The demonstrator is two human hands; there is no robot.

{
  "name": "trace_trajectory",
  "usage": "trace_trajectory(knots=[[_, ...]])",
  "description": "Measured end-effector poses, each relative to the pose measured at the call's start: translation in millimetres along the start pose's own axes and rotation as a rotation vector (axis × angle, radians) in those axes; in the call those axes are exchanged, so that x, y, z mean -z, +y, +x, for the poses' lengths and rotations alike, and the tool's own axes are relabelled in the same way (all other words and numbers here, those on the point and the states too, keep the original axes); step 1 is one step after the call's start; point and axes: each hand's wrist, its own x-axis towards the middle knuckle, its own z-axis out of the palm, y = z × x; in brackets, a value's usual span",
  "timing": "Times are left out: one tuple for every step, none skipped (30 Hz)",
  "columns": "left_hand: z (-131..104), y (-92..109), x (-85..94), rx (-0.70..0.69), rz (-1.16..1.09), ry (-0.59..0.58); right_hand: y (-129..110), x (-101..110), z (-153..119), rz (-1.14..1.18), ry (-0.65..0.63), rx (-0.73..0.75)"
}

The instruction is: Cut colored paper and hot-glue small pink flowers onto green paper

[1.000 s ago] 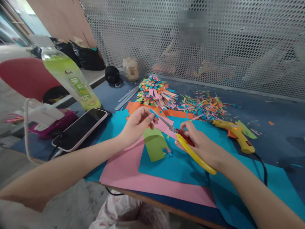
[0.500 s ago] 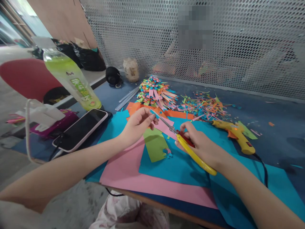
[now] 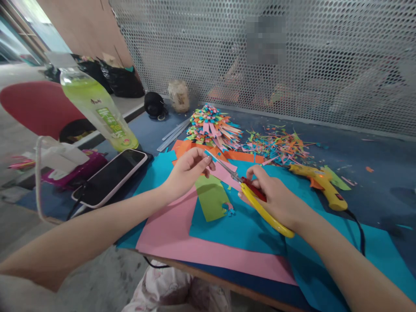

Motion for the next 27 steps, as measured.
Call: trace_trajectory(knots=[[0.1,-0.1,0.0,0.001,0.003,0.001,0.2,0.1,0.0,-0.007,0.005,0.001],[0.1,-0.2,-0.1,0.002,0.009,-0.001,0.2,0.0,-0.1,-0.014,0.008,0.004],[0.0,-0.5,0.0,0.003,0.016,-0.005,0.2,0.0,-0.1,-0.022,0.013,0.007],[-0.2,-0.7,0.0,0.003,0.023,-0.013,0.0,-0.2,-0.2,-0.028,0.019,0.012],[-0.4,-0.9,0.2,0.002,0.027,-0.024,-0.4,-0.3,-0.2,-0.032,0.027,0.019],[-0.6,-1.0,0.3,-0.001,0.028,-0.037,-0.8,-0.4,-0.3,-0.033,0.035,0.026],[-0.9,-0.9,0.5,-0.002,0.025,-0.048,-1.3,-0.5,-0.4,-0.030,0.038,0.033],[-1.0,-0.8,0.7,-0.002,0.022,-0.058,-1.7,-0.6,-0.5,-0.024,0.036,0.041],[-1.1,-0.6,0.8,-0.001,0.019,-0.064,-2.0,-0.7,-0.6,-0.019,0.030,0.047],[-1.2,-0.3,0.8,0.002,0.018,-0.067,-2.3,-0.8,-0.7,-0.015,0.024,0.052],[-1.1,-0.1,0.8,0.005,0.019,-0.067,-2.4,-1.0,-0.8,-0.013,0.020,0.057],[-1.0,0.1,0.7,0.007,0.020,-0.065,-2.4,-1.2,-1.0,-0.012,0.020,0.060],[-0.9,0.1,0.6,0.008,0.021,-0.063,-2.3,-1.4,-1.1,-0.010,0.022,0.062],[-0.8,0.0,0.4,0.007,0.020,-0.060,-2.1,-1.6,-1.1,-0.006,0.026,0.062],[-0.7,-0.2,0.3,0.006,0.018,-0.058,-1.9,-1.8,-1.1,-0.002,0.028,0.061],[-0.7,-0.5,0.3,0.006,0.016,-0.056,-1.8,-2.0,-0.9,0.002,0.027,0.060],[-0.7,-0.9,0.3,0.007,0.013,-0.054,-1.6,-2.1,-0.8,0.004,0.025,0.059],[-0.7,-1.2,0.5,0.007,0.011,-0.053,-1.6,-2.3,-0.5,0.004,0.023,0.060],[-0.7,-1.6,0.6,0.008,0.009,-0.053,-1.7,-2.5,-0.2,0.001,0.022,0.060],[-0.7,-1.8,0.8,0.009,0.009,-0.053,-2.0,-2.7,0.1,-0.003,0.023,0.060],[-0.8,-2.0,1.0,0.009,0.011,-0.053,-2.4,-3.0,0.4,-0.007,0.025,0.060],[-0.8,-2.0,1.2,0.008,0.012,-0.054,-2.9,-3.4,0.6,-0.010,0.029,0.060],[-0.8,-2.0,1.2,0.007,0.013,-0.055,-3.3,-3.9,0.8,-0.014,0.036,0.060],[-0.9,-1.8,1.2,0.005,0.011,-0.055,-3.6,-4.4,0.9,-0.020,0.044,0.060],[-1.0,-1.5,1.1,0.004,0.007,-0.054,-3.7,-4.9,1.0,-0.029,0.053,0.061],[-1.2,-1.3,0.9,0.005,0.001,-0.054,-3.5,-5.4,1.0,-0.042,0.061,0.062],[-1.5,-1.0,0.5,0.008,-0.004,-0.054,-2.9,-5.8,1.1,-0.056,0.067,0.062]])
